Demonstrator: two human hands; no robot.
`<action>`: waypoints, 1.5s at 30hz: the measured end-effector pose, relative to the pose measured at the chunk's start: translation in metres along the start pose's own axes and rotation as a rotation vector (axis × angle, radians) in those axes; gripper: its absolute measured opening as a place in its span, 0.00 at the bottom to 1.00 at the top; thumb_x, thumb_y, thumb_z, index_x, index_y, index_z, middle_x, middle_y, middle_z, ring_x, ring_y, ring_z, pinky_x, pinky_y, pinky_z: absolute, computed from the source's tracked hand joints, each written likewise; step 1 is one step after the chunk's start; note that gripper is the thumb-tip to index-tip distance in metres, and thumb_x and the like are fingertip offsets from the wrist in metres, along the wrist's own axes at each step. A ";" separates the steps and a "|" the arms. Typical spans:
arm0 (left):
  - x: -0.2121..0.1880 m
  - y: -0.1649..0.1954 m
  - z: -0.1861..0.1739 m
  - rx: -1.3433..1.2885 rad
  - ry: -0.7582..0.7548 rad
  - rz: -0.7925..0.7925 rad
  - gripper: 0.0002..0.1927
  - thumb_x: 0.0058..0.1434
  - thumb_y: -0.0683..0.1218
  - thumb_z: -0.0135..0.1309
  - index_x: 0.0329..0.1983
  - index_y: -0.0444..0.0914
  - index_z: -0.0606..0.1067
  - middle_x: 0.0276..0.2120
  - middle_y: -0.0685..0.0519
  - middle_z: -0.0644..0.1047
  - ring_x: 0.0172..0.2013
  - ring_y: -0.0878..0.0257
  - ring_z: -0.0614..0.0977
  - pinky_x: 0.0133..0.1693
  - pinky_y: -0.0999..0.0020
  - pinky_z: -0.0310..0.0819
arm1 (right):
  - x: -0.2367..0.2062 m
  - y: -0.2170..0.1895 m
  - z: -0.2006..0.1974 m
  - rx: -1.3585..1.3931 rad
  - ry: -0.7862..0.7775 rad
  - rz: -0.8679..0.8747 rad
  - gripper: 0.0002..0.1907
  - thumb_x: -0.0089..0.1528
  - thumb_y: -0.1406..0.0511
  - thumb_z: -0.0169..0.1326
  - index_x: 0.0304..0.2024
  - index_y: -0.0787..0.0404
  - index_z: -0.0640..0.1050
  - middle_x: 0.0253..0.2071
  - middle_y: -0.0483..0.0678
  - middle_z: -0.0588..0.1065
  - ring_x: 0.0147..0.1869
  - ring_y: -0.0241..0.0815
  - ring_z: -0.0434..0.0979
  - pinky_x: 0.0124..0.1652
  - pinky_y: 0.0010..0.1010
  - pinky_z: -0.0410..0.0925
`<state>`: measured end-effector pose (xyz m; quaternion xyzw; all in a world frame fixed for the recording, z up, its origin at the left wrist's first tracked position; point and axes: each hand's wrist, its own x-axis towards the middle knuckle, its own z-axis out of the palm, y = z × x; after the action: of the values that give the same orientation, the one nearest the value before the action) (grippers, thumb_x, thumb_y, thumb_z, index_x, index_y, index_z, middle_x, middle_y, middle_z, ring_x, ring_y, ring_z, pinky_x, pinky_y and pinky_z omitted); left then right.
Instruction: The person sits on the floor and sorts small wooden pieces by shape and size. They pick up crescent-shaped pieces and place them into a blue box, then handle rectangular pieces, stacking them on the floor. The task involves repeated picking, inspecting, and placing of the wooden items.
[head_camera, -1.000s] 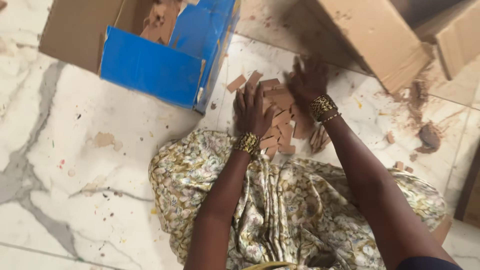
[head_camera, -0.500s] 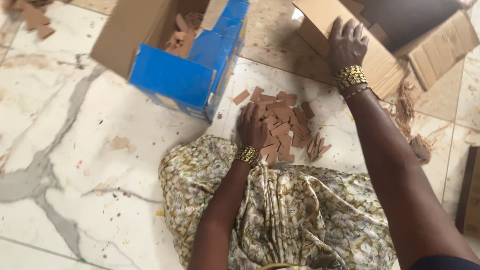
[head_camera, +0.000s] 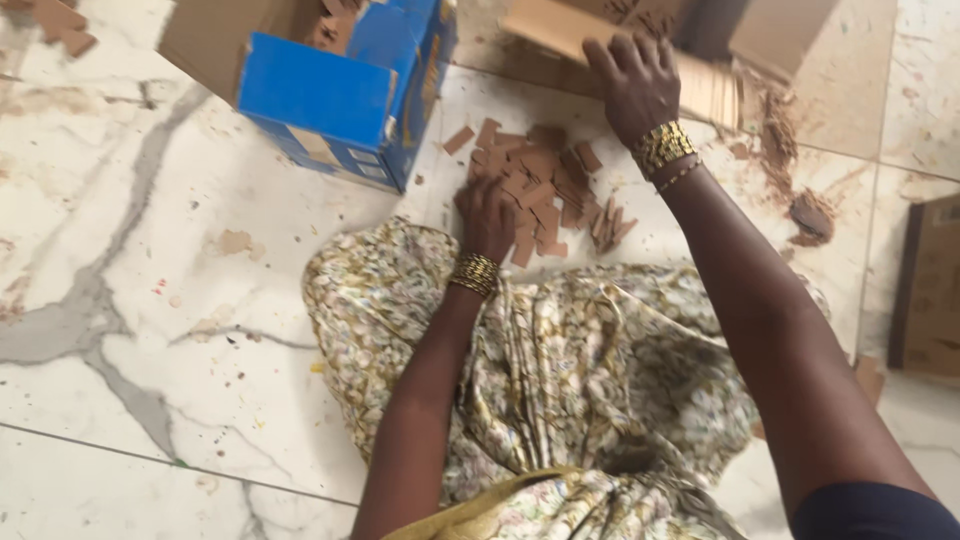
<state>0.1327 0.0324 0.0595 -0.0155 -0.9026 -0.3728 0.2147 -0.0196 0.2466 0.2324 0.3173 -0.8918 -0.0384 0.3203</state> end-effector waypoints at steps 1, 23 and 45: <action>-0.003 0.000 0.001 0.028 0.003 0.017 0.23 0.67 0.45 0.51 0.66 0.38 0.68 0.65 0.37 0.67 0.68 0.40 0.65 0.71 0.40 0.54 | -0.003 0.006 0.000 -0.002 0.003 0.023 0.20 0.68 0.69 0.53 0.61 0.49 0.77 0.51 0.46 0.76 0.61 0.49 0.75 0.59 0.48 0.68; -0.005 0.100 0.119 0.176 -0.455 -0.038 0.10 0.64 0.49 0.51 0.38 0.38 0.79 0.39 0.41 0.79 0.40 0.43 0.82 0.41 0.48 0.78 | -0.147 -0.002 0.051 0.308 -1.016 0.580 0.24 0.58 0.46 0.65 0.40 0.59 0.83 0.40 0.58 0.81 0.46 0.57 0.82 0.44 0.46 0.74; -0.028 0.107 0.107 0.330 -0.392 -0.060 0.20 0.56 0.53 0.60 0.44 0.39 0.71 0.47 0.43 0.72 0.49 0.48 0.80 0.43 0.55 0.81 | -0.165 -0.009 0.035 0.436 -0.958 0.584 0.15 0.65 0.55 0.62 0.37 0.61 0.81 0.34 0.58 0.80 0.41 0.56 0.82 0.45 0.42 0.75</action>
<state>0.1377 0.1865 0.0524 -0.0256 -0.9757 -0.2163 0.0243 0.0622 0.3318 0.1117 0.0648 -0.9744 0.0962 -0.1926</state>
